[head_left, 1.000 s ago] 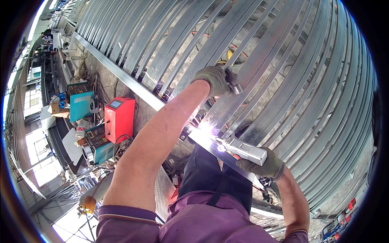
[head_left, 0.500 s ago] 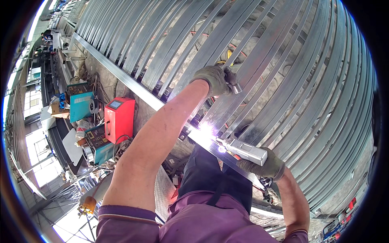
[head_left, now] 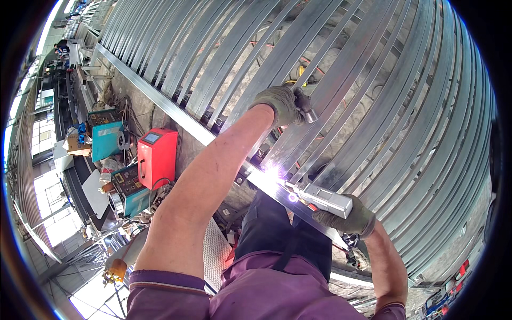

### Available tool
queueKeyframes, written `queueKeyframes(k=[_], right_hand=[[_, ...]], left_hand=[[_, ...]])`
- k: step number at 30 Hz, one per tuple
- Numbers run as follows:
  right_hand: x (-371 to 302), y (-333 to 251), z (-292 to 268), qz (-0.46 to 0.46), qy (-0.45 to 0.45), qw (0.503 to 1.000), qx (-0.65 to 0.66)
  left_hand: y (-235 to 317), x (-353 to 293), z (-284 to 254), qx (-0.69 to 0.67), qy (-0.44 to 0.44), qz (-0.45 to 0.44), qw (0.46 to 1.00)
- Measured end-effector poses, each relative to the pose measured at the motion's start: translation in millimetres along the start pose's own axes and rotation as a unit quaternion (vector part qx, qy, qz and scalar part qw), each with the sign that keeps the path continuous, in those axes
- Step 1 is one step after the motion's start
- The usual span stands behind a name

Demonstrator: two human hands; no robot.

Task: The person welds a metal frame using a handheld welding torch. They move along the frame, applying welds at various joints while wearing gloves.

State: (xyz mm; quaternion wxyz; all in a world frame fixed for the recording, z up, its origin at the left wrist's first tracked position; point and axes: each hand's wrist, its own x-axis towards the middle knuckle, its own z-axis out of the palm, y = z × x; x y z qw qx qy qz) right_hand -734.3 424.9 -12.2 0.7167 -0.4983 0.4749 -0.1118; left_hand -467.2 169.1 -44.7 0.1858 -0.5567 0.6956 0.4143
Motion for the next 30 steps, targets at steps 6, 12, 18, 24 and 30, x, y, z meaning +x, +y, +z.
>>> queueKeyframes(k=[6,12,18,24,30], right_hand=[[-1.9,0.1,-0.5,-0.001,-0.009,1.0,0.003],[-2.2,-5.0,-2.6,0.042,-0.024,0.999,-0.009],[-3.4,-1.0,-3.4,0.044,-0.03,0.999,0.0],[-4.0,5.5,-2.9,0.014,-0.03,0.999,-0.011],[-5.6,5.3,-3.3,0.031,-0.032,0.999,-0.001]], left_hand=[[12.4,-14.4,-11.4,-0.016,-0.014,-0.022,1.0],[17.0,-18.2,-15.1,-0.021,-0.026,-0.045,0.998],[14.9,-14.1,-11.9,-0.019,-0.02,-0.042,0.999],[10.0,-10.3,-9.2,0.007,-0.001,-0.023,1.0],[15.3,-16.3,-16.9,0.061,-0.019,-0.001,0.998]])
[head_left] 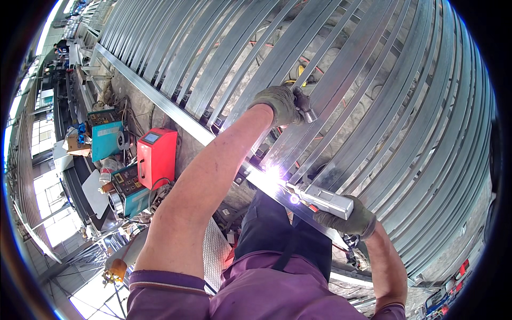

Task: The person welds a metal frame using a handheld welding torch. They move along the frame, applying welds at various joints while wearing gloves.

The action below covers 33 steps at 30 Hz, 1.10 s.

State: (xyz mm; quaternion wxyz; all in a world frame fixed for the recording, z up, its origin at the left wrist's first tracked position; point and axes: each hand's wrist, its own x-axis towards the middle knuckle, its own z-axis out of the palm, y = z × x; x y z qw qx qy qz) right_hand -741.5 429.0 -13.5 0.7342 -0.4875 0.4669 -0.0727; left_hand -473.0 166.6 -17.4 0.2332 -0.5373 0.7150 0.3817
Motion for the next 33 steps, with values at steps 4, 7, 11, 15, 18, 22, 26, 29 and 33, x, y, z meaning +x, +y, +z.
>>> queueKeyframes(k=[4,7,11,15,18,22,26,29,33], right_hand=[[-1.3,-2.0,0.9,-0.008,0.011,1.0,-0.012],[-2.5,-7.3,0.2,0.007,0.008,1.0,0.005],[-2.3,-5.4,1.1,-0.02,0.02,1.0,-0.006],[-1.1,-2.1,1.3,-0.019,0.019,1.0,0.01],[-2.1,-5.7,1.0,-0.024,0.018,1.0,0.005],[-3.9,-10.2,0.4,0.007,0.012,0.999,0.029],[-3.8,-10.5,0.0,0.002,0.009,0.999,0.038],[-3.6,-4.6,1.0,-0.019,0.014,0.999,0.021],[-3.8,-3.2,-0.4,-0.043,0.015,0.999,-0.011]], left_hand=[[-1.7,5.0,6.5,-0.059,0.0,-0.038,0.998],[-9.1,12.0,13.0,-0.045,0.017,-0.019,0.999],[-10.5,12.2,13.8,-0.079,0.012,-0.01,0.997],[-8.6,15.8,11.4,-0.036,-0.025,-0.041,0.998],[-8.8,14.2,11.2,-0.063,-0.03,-0.059,0.996],[-3.7,7.5,6.6,-0.069,-0.014,-0.034,0.997],[-1.9,3.2,4.0,-0.058,0.005,-0.012,0.998],[-8.1,5.6,9.0,-0.085,0.007,-0.009,0.996],[-4.3,6.5,7.0,-0.08,-0.005,-0.027,0.996]])
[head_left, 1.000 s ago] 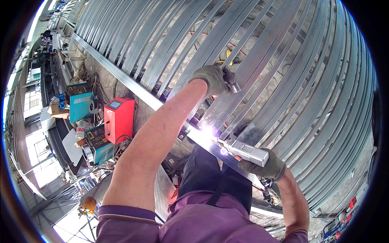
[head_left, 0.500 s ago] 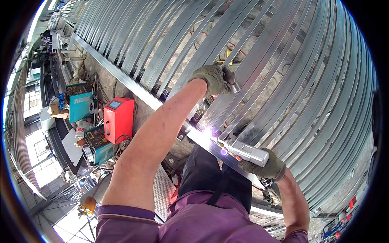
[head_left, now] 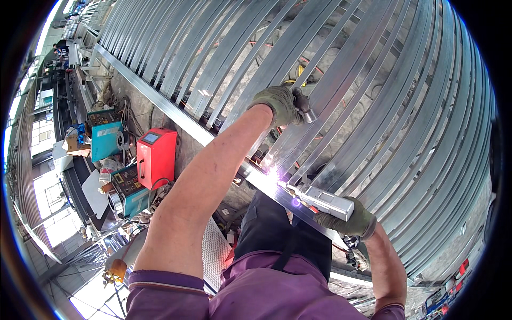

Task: The person welds a metal frame using a handheld welding torch. They move along the frame, applying welds at various joints while wearing gloves.

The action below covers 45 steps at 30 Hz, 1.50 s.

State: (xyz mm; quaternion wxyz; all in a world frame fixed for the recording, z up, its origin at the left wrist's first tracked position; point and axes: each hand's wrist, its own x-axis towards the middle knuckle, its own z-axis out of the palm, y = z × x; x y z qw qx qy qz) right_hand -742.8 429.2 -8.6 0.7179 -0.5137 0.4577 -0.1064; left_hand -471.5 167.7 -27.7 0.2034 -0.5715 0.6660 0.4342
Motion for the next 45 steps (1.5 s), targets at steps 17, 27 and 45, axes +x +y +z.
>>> queueKeyframes(k=[17,27,45], right_hand=[[-1.9,1.1,3.9,-0.016,0.02,1.0,-0.011],[-7.8,10.0,7.9,0.004,0.034,0.998,0.056],[-13.6,14.3,8.9,0.038,0.035,0.998,0.034]], left_hand=[[-4.4,2.9,3.4,-0.013,0.006,0.006,1.0],[10.7,-8.5,-8.9,-0.01,-0.014,-0.021,1.0],[1.8,-9.0,-1.7,-0.055,0.022,0.007,0.998]])
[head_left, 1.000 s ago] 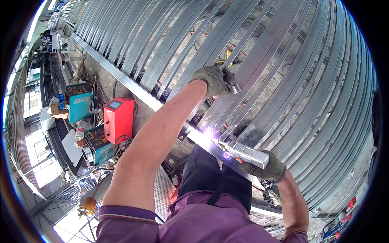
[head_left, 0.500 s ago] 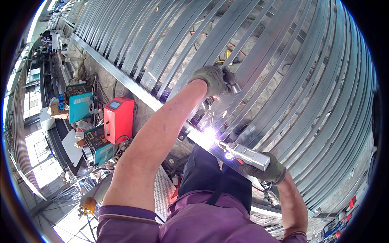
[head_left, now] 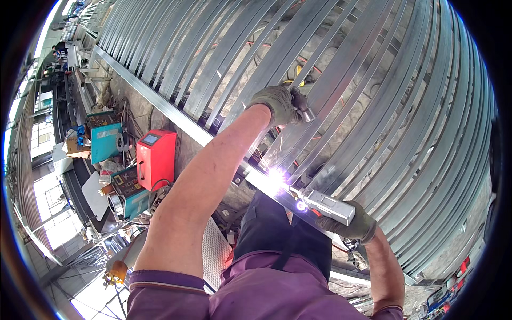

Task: The person welds a metal frame using a handheld welding torch. They move along the frame, applying welds at various joints while wearing gloves.

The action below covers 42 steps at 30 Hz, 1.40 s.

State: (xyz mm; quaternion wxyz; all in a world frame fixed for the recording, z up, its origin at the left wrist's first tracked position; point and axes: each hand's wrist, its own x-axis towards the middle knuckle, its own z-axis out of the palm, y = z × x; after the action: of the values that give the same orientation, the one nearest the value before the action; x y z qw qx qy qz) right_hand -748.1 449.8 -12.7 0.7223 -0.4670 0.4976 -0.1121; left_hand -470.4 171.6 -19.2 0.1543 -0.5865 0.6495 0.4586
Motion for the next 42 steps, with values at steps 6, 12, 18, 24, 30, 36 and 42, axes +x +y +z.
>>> queueKeyframes(k=[6,12,18,24,30,36,42], right_hand=[[-3.2,-10.2,-1.3,-0.012,-0.004,1.0,-0.017],[-4.6,-11.0,0.9,-0.012,0.001,1.0,0.018],[-6.1,-13.9,-0.9,0.043,-0.003,0.998,0.038],[-6.3,-13.3,-1.7,0.024,-0.007,1.0,0.007],[-8.0,-11.9,-2.7,0.0,-0.003,1.0,-0.029],[-10.5,-10.3,-0.8,-0.016,-0.002,0.999,-0.05],[-36.5,-29.1,-3.4,-0.027,0.027,0.999,-0.007]], left_hand=[[12.6,-4.9,-5.0,0.019,-0.013,-0.004,1.0],[-13.0,22.9,8.9,0.047,-0.03,-0.023,0.998],[3.9,5.0,-1.4,0.024,-0.035,-0.028,0.999],[-2.6,9.4,3.2,0.047,-0.014,-0.025,0.998],[5.7,2.9,-2.0,0.026,-0.039,-0.022,0.999],[6.6,-0.1,-4.0,0.079,-0.022,0.003,0.997],[3.8,-2.2,0.8,0.13,-0.006,0.026,0.991]])
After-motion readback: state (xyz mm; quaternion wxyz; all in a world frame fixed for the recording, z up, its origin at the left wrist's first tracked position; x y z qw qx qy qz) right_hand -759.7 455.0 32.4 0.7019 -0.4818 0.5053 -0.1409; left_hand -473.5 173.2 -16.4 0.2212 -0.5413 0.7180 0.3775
